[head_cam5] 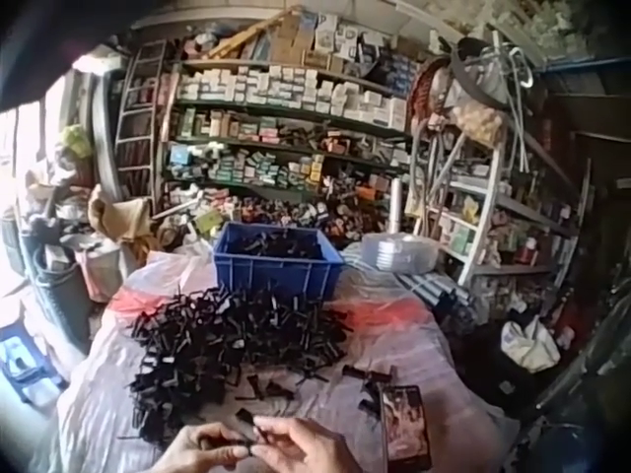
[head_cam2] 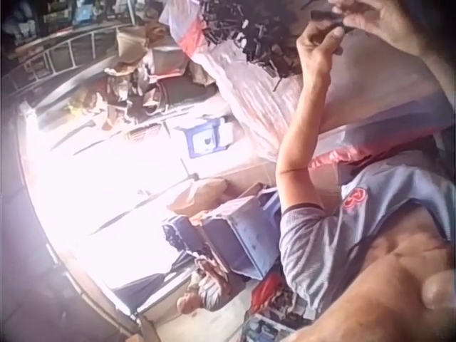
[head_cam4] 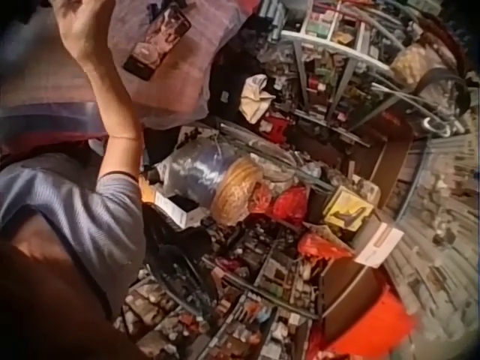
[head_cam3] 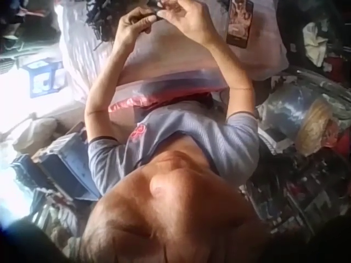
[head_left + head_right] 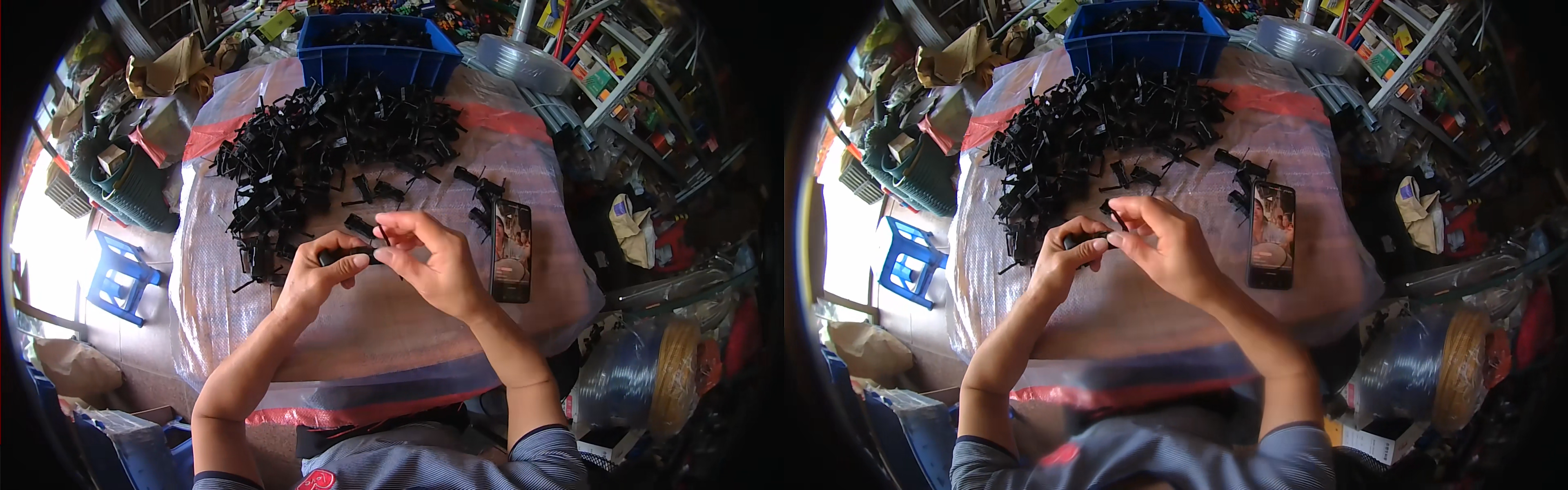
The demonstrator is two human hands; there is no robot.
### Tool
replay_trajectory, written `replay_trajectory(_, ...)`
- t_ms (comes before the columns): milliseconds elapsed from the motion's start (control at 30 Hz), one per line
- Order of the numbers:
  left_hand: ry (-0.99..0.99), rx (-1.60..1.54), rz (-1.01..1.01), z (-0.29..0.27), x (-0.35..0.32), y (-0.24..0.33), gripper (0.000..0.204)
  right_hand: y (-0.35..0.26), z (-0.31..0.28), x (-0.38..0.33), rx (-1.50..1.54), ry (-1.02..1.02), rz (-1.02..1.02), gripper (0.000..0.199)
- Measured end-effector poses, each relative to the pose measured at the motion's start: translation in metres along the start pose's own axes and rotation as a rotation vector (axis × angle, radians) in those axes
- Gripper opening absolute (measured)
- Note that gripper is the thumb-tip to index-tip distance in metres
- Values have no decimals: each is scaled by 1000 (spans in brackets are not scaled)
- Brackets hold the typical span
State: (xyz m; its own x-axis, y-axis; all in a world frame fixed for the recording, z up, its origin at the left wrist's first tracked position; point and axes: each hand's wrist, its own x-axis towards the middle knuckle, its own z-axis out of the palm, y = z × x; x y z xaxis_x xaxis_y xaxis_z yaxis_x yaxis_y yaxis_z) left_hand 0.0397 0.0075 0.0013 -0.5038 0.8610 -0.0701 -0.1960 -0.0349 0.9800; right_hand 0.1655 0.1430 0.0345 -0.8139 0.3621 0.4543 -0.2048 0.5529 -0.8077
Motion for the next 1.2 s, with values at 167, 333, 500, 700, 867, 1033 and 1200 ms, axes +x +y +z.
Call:
replay_trajectory(167,3,-38,12,2,5,3,23,19,2,12,213,86,108,23)
replay_trajectory(333,78,20,-14,-13,3,-1,24,7,-31,-18,-58,117,61,26)
replay_trajectory(500,75,-35,-17,-5,7,2,23,18,-92,-90,-242,614,326,23)
replay_trajectory(700,57,11,-42,-4,6,-2,25,45,-110,-107,-422,429,486,24)
replay_trajectory(867,61,42,-23,-4,7,-3,26,38,-94,-61,-175,452,234,21)
replay_trajectory(1033,11,61,-16,-5,2,-3,29,13,-19,-14,230,-53,120,34)
replay_trajectory(1200,78,54,15,-7,3,6,29,19,11,17,222,76,99,19)
